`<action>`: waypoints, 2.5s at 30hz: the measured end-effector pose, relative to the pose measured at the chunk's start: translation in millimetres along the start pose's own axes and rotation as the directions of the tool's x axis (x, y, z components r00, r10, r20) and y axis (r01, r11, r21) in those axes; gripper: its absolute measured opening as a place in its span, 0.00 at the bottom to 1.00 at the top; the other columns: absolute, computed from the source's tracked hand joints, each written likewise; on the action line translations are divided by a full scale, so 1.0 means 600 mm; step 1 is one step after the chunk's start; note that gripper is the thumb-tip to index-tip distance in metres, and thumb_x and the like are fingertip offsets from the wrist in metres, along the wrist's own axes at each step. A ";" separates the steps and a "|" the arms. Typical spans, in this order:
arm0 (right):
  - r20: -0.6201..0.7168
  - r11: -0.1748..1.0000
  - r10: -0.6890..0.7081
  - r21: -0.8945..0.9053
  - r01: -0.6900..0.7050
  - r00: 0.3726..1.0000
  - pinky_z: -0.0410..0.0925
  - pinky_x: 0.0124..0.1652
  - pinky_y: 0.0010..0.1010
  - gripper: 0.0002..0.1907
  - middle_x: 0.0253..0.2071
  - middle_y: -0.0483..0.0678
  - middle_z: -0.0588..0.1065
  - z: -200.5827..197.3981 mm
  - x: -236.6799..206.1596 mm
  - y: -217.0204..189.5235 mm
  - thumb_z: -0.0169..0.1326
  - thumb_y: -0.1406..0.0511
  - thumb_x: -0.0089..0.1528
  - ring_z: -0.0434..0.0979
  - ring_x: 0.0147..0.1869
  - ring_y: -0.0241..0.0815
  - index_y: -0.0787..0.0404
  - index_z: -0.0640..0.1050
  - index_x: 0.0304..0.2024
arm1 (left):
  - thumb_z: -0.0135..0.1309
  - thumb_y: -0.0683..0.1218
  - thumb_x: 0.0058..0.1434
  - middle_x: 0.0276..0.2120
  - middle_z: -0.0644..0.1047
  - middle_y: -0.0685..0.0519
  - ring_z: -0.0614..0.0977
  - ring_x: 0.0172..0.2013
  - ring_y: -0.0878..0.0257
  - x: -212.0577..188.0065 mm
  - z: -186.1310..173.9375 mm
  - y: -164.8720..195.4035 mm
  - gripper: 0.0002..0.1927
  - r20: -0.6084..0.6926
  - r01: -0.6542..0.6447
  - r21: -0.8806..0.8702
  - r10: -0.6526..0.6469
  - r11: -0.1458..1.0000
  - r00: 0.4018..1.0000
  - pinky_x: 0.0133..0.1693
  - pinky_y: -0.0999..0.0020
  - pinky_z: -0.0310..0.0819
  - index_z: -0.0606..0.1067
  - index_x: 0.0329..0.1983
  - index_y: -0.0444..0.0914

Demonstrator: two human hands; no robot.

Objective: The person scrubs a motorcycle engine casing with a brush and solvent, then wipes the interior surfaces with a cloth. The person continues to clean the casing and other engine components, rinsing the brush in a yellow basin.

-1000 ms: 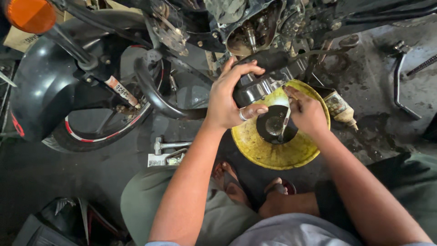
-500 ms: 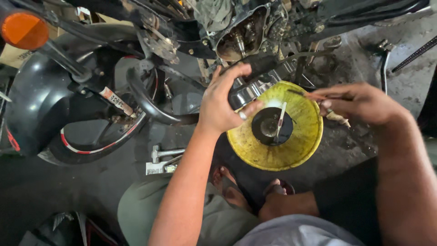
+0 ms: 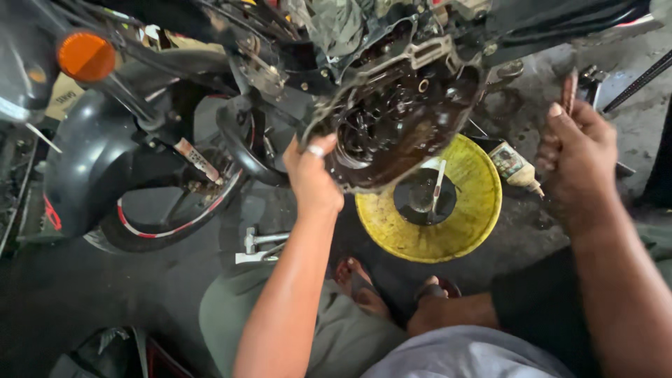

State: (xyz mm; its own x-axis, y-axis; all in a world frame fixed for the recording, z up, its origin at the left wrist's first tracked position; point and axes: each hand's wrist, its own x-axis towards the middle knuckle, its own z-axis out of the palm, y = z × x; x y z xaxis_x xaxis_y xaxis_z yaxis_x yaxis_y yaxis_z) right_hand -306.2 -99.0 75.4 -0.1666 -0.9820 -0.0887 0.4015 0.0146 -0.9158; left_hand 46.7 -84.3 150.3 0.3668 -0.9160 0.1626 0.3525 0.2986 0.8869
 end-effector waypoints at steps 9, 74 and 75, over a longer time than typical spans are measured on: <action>0.031 0.888 -0.320 0.360 0.288 0.947 0.60 0.21 0.24 0.16 0.22 0.44 0.66 0.142 -0.113 0.023 0.45 0.58 0.73 0.62 0.17 0.31 0.61 0.69 0.57 | 0.49 0.38 0.52 0.46 0.80 0.44 0.84 0.46 0.50 -0.094 0.068 0.123 0.22 0.048 0.172 -0.525 -0.172 0.833 0.984 0.52 0.55 0.80 0.75 0.52 0.30; 0.787 0.033 -0.414 -0.490 0.871 0.458 0.69 0.25 0.32 0.08 0.26 0.44 0.77 0.265 -0.192 -0.190 0.62 0.72 0.59 0.76 0.25 0.39 0.63 0.85 0.41 | 0.51 0.45 0.72 0.54 0.77 0.42 0.81 0.54 0.55 -0.130 0.061 0.172 0.24 0.400 0.341 -0.427 -0.163 0.837 0.902 0.59 0.60 0.75 0.68 0.66 0.27; 0.789 0.101 -0.404 -0.464 0.880 0.462 0.70 0.27 0.30 0.05 0.28 0.43 0.78 0.264 -0.191 -0.191 0.60 0.71 0.59 0.77 0.27 0.38 0.62 0.82 0.38 | 0.52 0.45 0.73 0.53 0.77 0.42 0.80 0.55 0.54 -0.131 0.062 0.172 0.23 0.415 0.342 -0.429 -0.154 0.836 0.897 0.60 0.59 0.75 0.68 0.67 0.27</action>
State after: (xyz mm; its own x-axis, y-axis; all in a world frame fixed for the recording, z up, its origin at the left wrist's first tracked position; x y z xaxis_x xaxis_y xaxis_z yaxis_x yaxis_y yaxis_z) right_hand -190.6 -18.1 252.6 0.4715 -0.6084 0.6384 -0.5241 -0.7755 -0.3519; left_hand 22.6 8.3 245.1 -0.0831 -0.9785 0.1887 0.7897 0.0509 0.6114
